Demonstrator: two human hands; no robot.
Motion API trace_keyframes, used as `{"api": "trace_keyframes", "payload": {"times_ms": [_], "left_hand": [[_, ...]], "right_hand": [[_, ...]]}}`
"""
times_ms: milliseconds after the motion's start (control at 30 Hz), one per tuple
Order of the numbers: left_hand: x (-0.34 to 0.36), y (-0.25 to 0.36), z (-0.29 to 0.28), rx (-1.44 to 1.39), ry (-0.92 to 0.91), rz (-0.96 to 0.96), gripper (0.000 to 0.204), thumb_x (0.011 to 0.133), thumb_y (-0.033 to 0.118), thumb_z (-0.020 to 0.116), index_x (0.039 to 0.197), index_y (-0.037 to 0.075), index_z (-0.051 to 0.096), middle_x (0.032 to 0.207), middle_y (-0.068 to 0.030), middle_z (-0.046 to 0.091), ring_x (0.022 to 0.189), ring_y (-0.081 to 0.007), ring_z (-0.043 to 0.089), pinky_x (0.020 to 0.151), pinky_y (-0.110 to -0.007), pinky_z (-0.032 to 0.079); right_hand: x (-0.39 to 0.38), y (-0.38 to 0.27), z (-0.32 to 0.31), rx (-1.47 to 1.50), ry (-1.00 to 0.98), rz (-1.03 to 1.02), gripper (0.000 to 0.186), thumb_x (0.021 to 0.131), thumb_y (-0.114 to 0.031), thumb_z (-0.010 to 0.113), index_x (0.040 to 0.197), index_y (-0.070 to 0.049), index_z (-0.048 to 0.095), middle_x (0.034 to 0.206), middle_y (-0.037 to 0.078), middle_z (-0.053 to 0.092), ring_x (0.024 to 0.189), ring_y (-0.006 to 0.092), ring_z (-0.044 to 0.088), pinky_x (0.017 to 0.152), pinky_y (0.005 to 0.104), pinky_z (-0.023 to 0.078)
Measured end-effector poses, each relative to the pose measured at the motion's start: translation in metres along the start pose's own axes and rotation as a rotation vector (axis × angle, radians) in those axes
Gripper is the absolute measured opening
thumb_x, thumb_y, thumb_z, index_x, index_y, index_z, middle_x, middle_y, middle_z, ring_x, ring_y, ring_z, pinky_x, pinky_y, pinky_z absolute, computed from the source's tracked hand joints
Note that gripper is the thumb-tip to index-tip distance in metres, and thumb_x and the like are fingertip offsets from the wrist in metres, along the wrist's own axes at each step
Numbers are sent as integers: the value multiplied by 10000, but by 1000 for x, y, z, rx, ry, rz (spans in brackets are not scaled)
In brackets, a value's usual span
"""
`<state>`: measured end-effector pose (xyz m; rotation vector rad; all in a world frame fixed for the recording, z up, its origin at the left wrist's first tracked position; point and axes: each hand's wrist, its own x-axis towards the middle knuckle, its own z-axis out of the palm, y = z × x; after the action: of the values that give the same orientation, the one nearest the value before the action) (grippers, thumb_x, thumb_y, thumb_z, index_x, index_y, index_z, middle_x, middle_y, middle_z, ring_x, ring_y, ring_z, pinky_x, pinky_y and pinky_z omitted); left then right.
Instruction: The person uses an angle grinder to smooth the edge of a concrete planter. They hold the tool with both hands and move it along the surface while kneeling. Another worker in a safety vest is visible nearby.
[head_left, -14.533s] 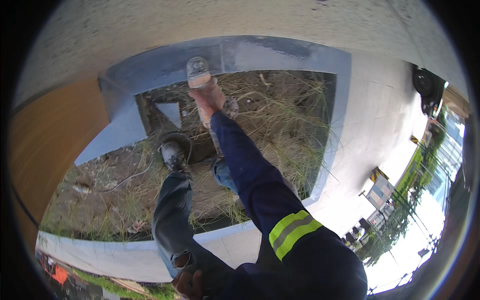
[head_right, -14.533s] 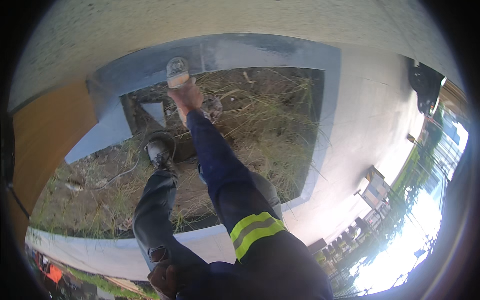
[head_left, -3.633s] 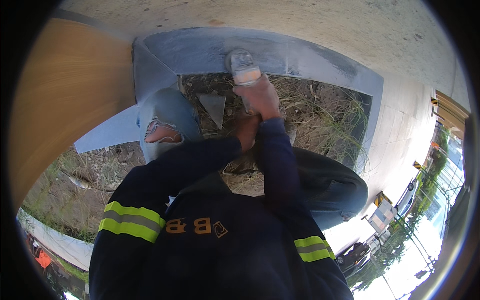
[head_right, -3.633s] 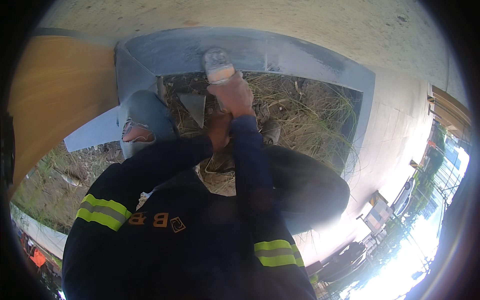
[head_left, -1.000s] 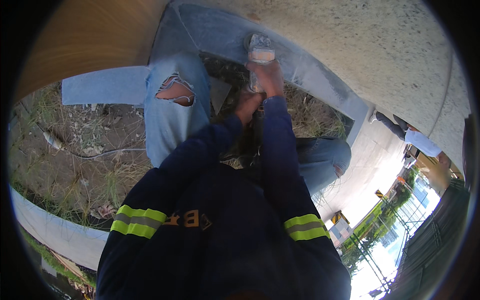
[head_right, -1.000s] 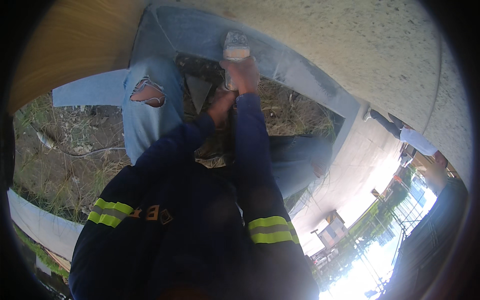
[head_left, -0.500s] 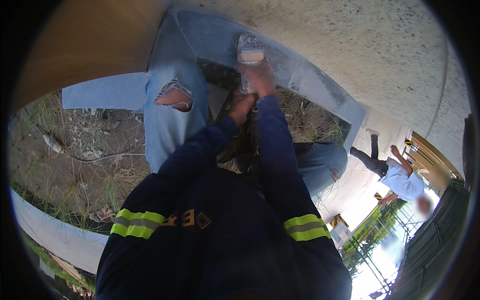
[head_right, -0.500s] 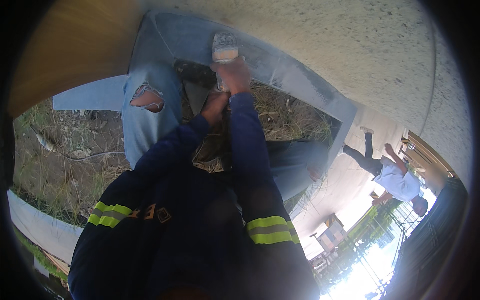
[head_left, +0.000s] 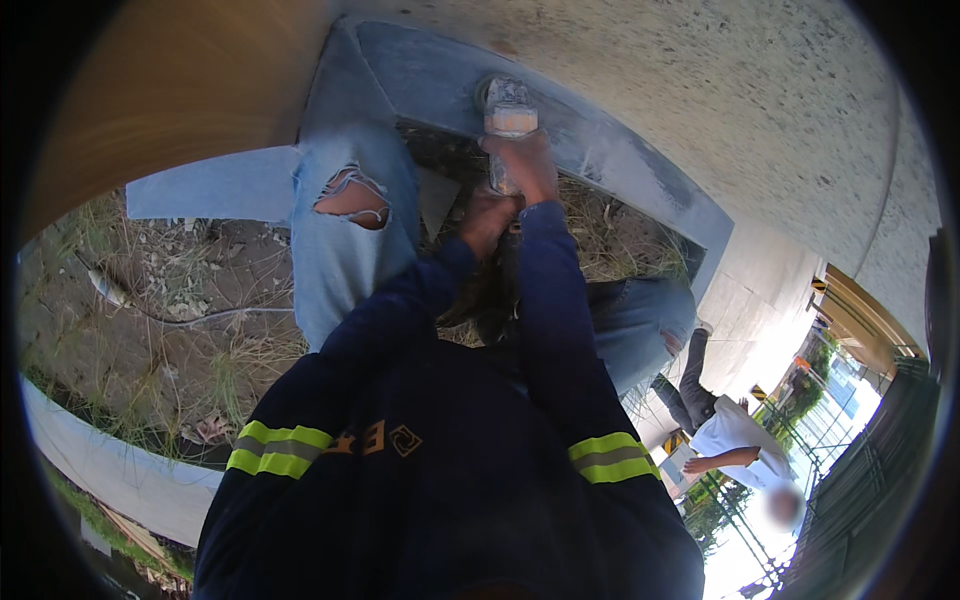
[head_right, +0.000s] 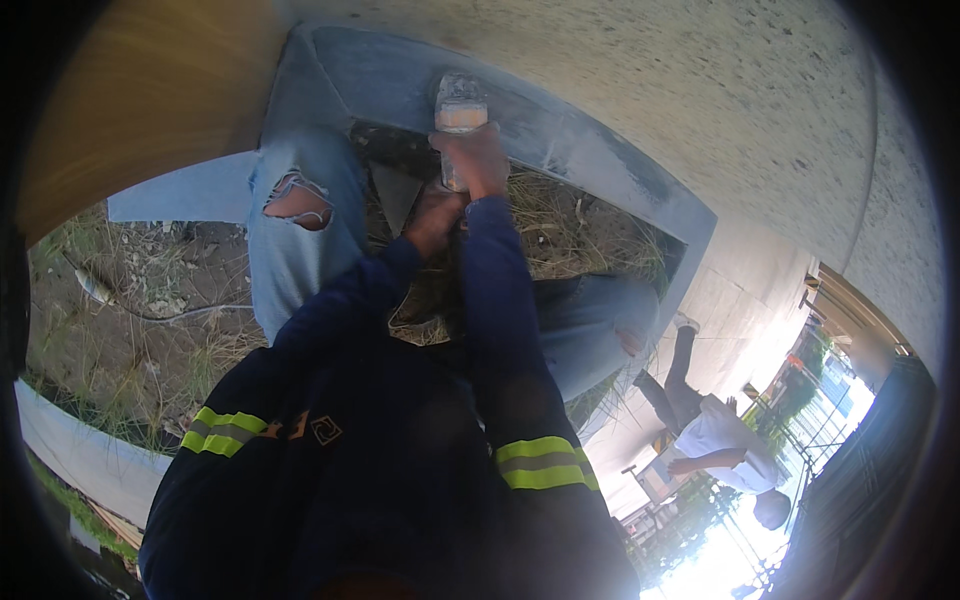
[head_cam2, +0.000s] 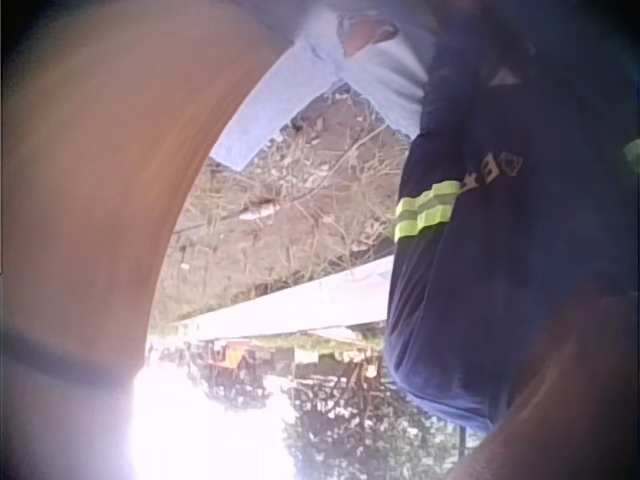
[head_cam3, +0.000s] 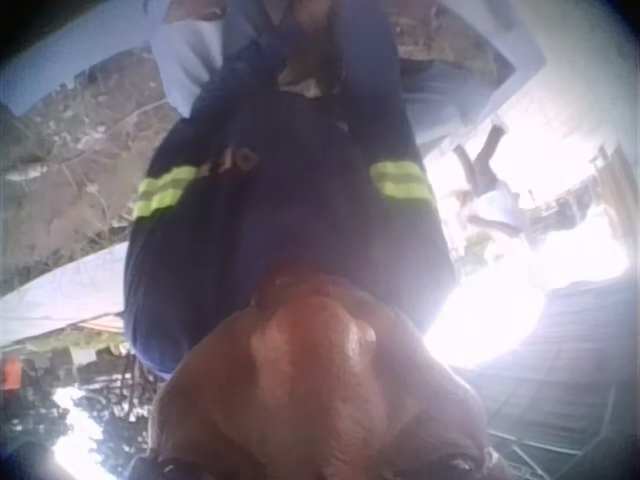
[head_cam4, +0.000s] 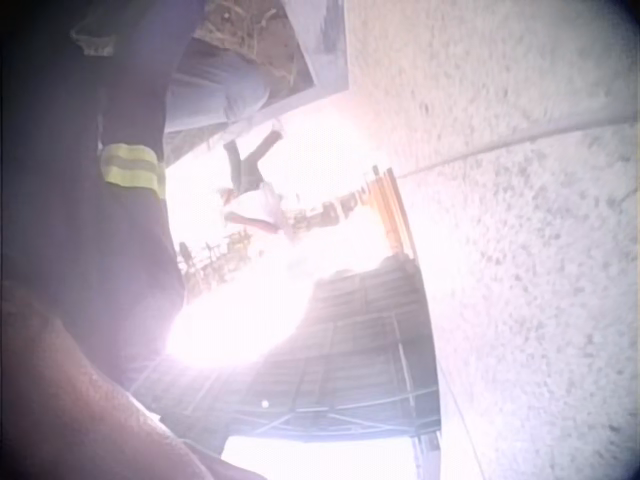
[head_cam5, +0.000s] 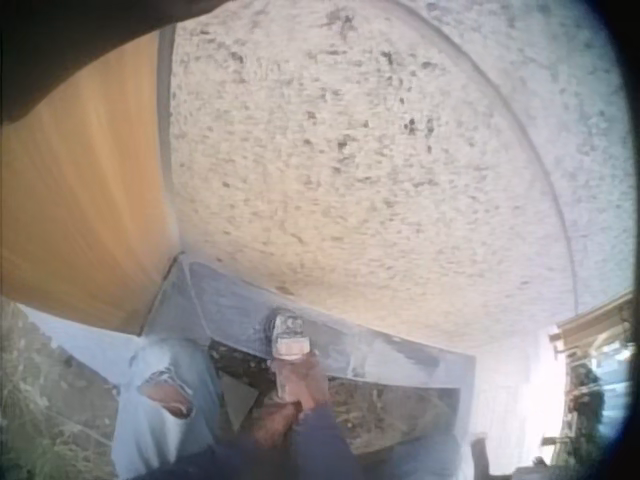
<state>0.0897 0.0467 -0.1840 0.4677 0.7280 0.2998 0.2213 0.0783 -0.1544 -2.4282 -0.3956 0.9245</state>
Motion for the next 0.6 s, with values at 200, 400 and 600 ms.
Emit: {"api": "trace_keyframes", "payload": {"times_ms": [200,400,600], "left_hand": [[21,11,-5,106,26,18,297,803,85,757,1079,-1,689,1004,-67,722,887,-166,676,759,-350,527],[12,16,11,19,103,-28,281,807,109,768,1053,-7,702,988,-72,725,855,-158,674,731,-348,524],[20,14,-3,-71,32,69,229,919,152,733,1092,7,696,976,-50,729,835,-151,687,694,-327,534]], "right_hand": [[-1,-27,-4,-127,1,25,843,650,-444,885,1245,78,593,1164,248,720,1080,398,716,958,447,533],[8,-13,1,-69,89,-19,622,675,-364,878,1108,50,711,1034,229,753,967,357,746,865,427,555],[1,-28,8,-152,118,-82,480,689,-310,871,1022,23,779,973,210,777,902,328,767,809,418,567]]}}
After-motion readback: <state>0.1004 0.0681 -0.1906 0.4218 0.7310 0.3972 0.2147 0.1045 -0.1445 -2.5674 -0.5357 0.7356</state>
